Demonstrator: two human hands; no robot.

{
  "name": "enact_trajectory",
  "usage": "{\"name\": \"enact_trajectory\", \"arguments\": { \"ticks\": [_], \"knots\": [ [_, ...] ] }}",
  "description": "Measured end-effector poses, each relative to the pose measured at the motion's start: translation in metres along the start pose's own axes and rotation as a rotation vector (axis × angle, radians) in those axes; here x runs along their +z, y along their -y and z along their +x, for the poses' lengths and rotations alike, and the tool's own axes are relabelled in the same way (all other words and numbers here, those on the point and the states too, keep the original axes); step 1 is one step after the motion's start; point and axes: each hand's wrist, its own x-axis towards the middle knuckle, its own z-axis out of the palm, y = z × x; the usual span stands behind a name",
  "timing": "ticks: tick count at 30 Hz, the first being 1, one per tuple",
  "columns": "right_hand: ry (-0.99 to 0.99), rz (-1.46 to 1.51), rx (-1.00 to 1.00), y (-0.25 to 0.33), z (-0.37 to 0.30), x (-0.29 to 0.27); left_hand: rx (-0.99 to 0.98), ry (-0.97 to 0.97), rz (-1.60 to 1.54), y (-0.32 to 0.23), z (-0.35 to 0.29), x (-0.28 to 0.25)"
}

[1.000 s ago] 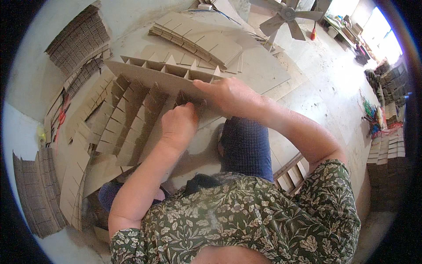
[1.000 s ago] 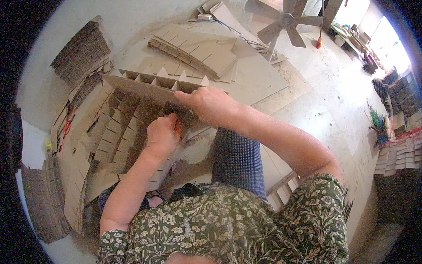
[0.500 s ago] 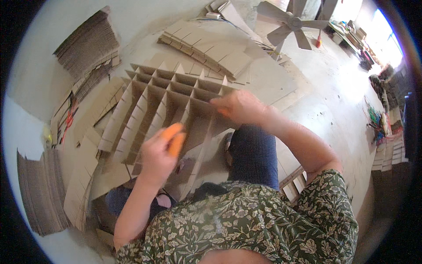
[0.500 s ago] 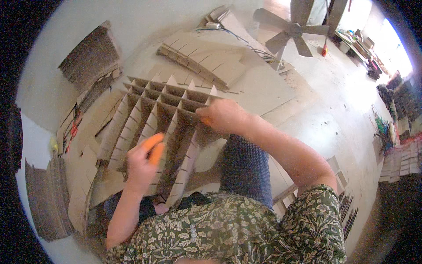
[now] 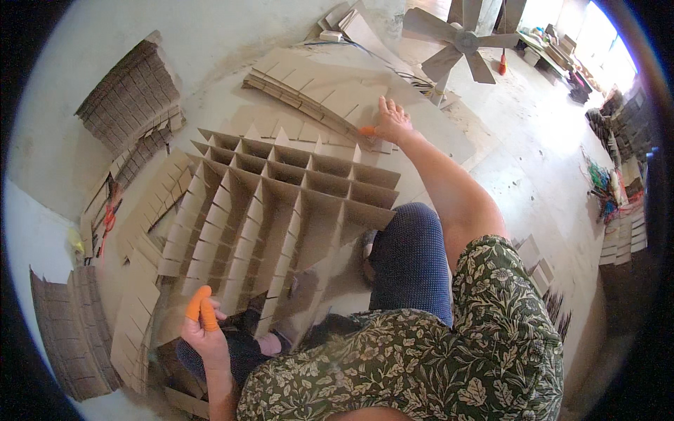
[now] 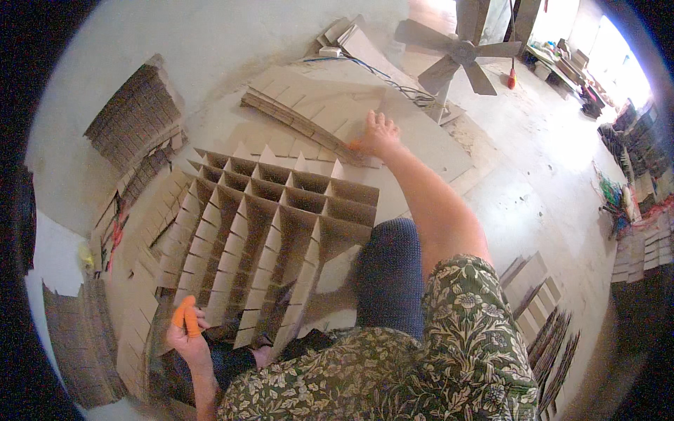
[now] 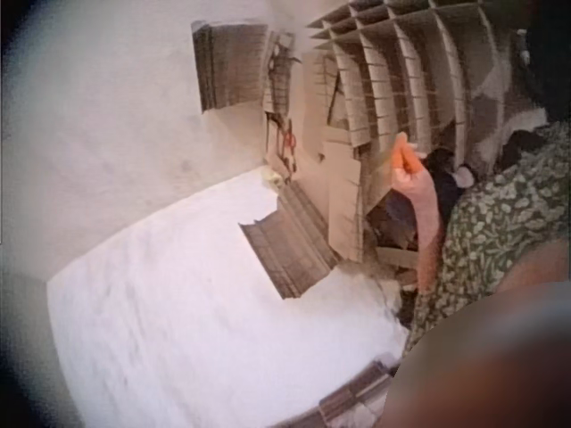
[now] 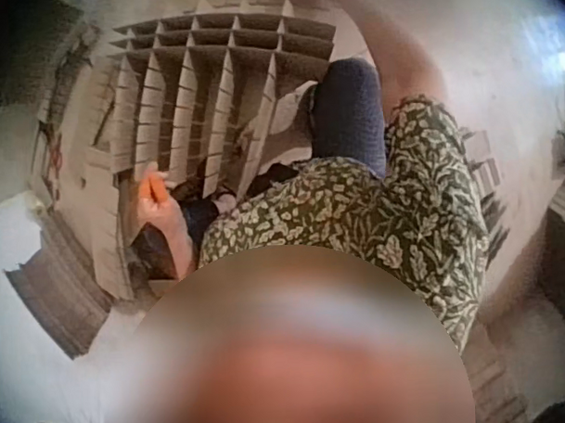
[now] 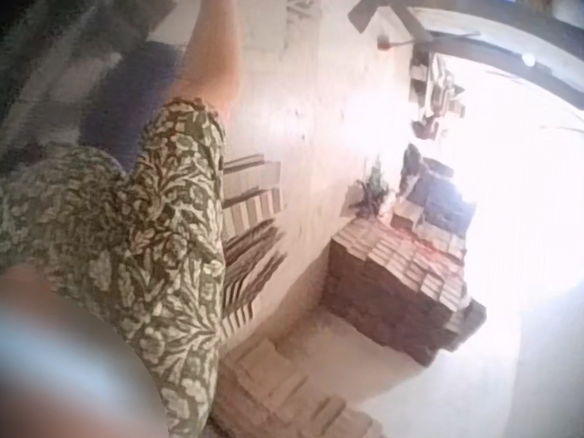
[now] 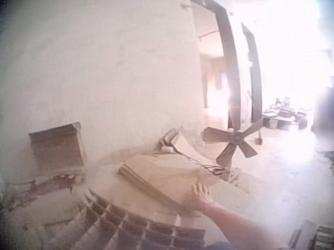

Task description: The person assembles pre-cut cardboard pieces into a grid-like structure by hand. They repeatedly pick up pieces, align them, and press them together to form a larger unit.

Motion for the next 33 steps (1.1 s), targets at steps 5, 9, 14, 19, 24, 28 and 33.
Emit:
{"name": "enact_trajectory", "arguments": {
  "ticks": [5,9,14,19,24,28,33],
  "knots": [
    [0.027,-0.111,-0.04,-0.008,0.032,0.007,0.029,0.044,0.044,0.005,0.008,0.009],
    [-0.102,0.053,0.062,-0.011,0.027,0.005,-0.002,0.078,0.027,0.007,0.007,0.013],
    [-0.019,0.19,0.106,-0.026,0.05,0.011,0.156,0.116,0.164,0.006,0.009,0.011],
    [-0.224,0.022,-0.011,-0.016,0.037,-0.01,0.131,0.108,0.201,0.008,0.006,0.012],
    [-0.298,0.41,-0.122,-0.013,0.032,-0.035,0.313,0.064,0.209,0.012,0.008,0.02],
    [-0.463,0.67,-0.174,0.009,-0.006,-0.07,0.162,0.168,0.096,0.009,0.007,0.017],
    [-0.372,1.119,-0.131,0.047,-0.062,-0.101,-0.001,0.151,-0.186,-0.019,0.023,0.024]
  ]
}}
